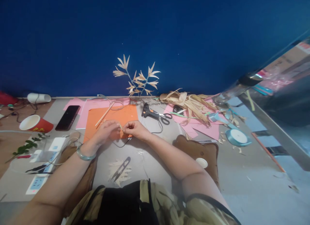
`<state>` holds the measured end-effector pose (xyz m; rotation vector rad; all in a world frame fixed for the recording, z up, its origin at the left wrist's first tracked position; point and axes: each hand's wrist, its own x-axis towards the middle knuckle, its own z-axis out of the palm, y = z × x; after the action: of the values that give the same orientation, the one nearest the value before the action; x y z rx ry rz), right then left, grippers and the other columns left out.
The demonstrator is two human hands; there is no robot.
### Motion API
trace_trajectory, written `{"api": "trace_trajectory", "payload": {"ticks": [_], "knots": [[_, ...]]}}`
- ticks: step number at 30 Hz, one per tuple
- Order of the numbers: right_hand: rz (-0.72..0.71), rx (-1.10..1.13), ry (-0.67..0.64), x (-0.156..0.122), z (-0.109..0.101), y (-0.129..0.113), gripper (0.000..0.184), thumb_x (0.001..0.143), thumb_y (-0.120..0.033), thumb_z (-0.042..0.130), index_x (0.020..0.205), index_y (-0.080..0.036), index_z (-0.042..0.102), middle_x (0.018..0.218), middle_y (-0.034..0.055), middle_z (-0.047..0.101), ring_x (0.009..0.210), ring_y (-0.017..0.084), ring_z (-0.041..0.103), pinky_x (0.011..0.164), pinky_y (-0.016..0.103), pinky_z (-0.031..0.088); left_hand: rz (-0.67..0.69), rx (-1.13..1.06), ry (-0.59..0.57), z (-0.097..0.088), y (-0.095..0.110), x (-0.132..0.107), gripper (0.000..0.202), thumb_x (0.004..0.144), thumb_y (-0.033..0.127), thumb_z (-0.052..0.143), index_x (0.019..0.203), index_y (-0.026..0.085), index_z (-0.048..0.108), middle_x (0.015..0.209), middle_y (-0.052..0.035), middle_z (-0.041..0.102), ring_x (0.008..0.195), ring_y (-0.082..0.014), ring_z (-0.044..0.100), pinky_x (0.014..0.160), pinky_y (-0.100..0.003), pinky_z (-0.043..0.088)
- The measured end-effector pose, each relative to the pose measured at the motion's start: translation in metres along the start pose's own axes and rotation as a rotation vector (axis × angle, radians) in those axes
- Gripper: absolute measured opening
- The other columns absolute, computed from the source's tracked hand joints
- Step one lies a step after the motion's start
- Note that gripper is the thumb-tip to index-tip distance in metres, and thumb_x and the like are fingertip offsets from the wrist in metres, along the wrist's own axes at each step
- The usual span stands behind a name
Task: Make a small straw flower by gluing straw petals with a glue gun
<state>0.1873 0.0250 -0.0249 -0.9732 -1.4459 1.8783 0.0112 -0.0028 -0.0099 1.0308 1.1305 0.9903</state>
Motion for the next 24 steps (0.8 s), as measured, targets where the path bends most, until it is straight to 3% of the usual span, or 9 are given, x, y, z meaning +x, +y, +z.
{"api": "trace_trajectory", "payload": {"ticks": [7, 18, 24], "knots": [[-0.050, -0.103, 0.124, -0.0046, 0.0060, -0.0068, 0.024, 0.069, -0.036, 0.070, 0.068, -0.013, 0.063, 0.058, -0.0023, 0.058, 0.054, 0.008, 0.049, 0.055, 0.021, 0.039, 0.046, 0.082, 0.041, -0.0022, 0.0028, -0.0007, 0.028, 0.065, 0.040, 0.076, 0.066, 0.015, 0.063, 0.059, 0.0005, 0.060, 0.056, -0.0107, 0.054, 0.058, -0.023, 0.044], [-0.087, -0.173, 0.105, -0.0051, 0.0074, -0.0058, 0.031, 0.074, -0.043, 0.067, 0.072, -0.012, 0.066, 0.058, -0.0006, 0.059, 0.052, 0.008, 0.049, 0.053, 0.021, 0.038, 0.081, 0.172, 0.040, -0.0029, -0.0040, 0.0016, 0.020, 0.067, 0.032, 0.074, 0.068, 0.014, 0.064, 0.061, 0.0008, 0.062, 0.057, -0.0104, 0.055, 0.059, -0.022, 0.042], [-0.073, -0.127, 0.090, -0.0041, 0.0074, -0.0037, 0.027, 0.072, -0.039, 0.067, 0.071, -0.012, 0.065, 0.058, -0.0010, 0.058, 0.052, 0.008, 0.047, 0.051, 0.020, 0.037, 0.010, 0.053, 0.016, 0.0010, -0.0020, -0.0005, 0.018, 0.069, 0.032, 0.069, 0.067, 0.015, 0.063, 0.058, 0.0016, 0.060, 0.052, -0.0094, 0.052, 0.053, -0.021, 0.040]]}}
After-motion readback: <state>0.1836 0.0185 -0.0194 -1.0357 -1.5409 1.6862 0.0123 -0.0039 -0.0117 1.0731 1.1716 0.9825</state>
